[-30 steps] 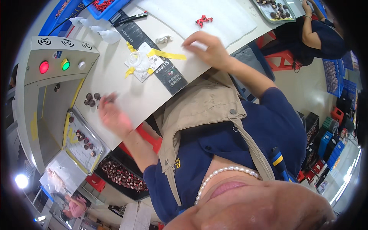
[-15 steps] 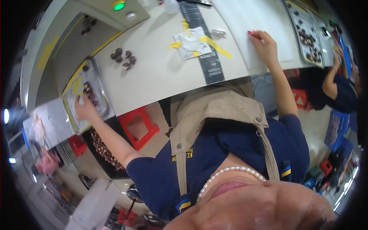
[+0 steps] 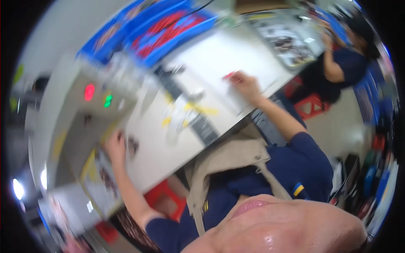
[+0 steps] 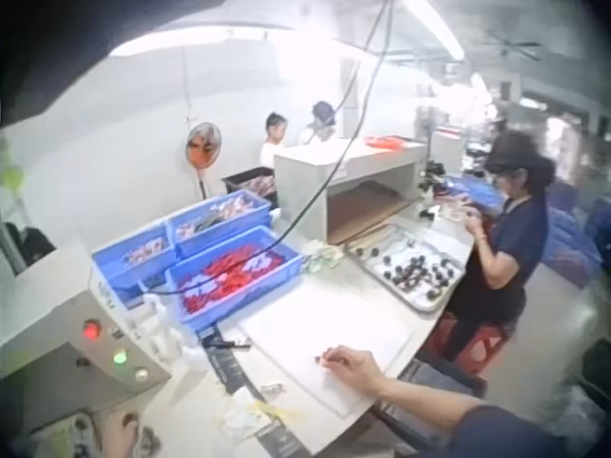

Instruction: The person assembles figurines by dipping small bows into glue and attaching them to figurine heads by hand. The person empties a tray of completed figurines into a crate, retrieves more figurine heads, and attaches bows to them.

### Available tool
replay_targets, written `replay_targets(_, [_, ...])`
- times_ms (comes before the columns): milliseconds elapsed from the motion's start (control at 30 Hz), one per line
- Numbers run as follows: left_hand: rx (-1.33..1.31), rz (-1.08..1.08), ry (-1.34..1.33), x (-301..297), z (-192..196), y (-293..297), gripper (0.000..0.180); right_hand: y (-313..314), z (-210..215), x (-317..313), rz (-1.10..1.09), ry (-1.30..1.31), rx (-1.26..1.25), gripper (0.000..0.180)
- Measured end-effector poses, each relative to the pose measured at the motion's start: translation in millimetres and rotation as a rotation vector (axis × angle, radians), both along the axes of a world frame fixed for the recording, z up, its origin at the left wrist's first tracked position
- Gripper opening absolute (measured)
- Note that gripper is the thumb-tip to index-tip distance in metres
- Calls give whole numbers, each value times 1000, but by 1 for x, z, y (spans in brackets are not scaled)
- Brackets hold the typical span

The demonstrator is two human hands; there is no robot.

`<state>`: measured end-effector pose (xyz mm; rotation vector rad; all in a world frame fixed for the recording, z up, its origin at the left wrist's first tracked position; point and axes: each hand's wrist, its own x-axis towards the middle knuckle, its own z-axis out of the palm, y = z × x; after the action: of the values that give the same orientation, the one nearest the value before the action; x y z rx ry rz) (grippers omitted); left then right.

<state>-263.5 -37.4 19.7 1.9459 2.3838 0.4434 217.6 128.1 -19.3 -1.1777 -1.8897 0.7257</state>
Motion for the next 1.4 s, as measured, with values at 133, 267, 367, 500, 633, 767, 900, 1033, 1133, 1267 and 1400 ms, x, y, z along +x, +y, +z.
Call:
replay_targets(133, [157, 164, 155, 43, 16, 42, 28, 47, 22, 43, 26, 309, -114, 12])
replay_targets(267, [473, 219, -277, 112, 44, 67, 24, 52, 35, 67, -36, 273, -59, 12])
replay_targets(367, [549, 291, -881, 138, 41, 65, 24, 47, 34, 66, -40, 289, -16, 12])
replay_targets(500, [557, 150, -1084, 157, 21, 44, 33, 44, 38, 54, -81, 216, 7, 12])
replay_targets(633, [517, 185, -1318, 174, 11, 30, 33, 42, 40, 37, -53, 182, 19, 12])
replay_targets(767, [521, 169, -1476, 176, 4, 22, 28, 47, 25, 32, -121, 254, -3, 14])
replay_targets(900, [558, 271, -1528, 178, -8, 18, 26, 47, 20, 31, -140, 298, -63, 15])
replay_targets(1033, [624, 299, -1454, 189, -15, 18, 25, 48, 23, 34, -123, 287, -52, 15])
replay_targets(1133, [607, 305, -1350, 197, -15, 26, 25, 52, 22, 41, -123, 323, -53, 15])
replay_targets(1267, [590, 332, -1331, 206, -14, 33, 25, 55, 19, 51, -104, 362, -48, 14])
replay_targets(1400, [567, 349, -1288, 217, -16, 38, 25, 59, 25, 62, -66, 376, -99, 11])
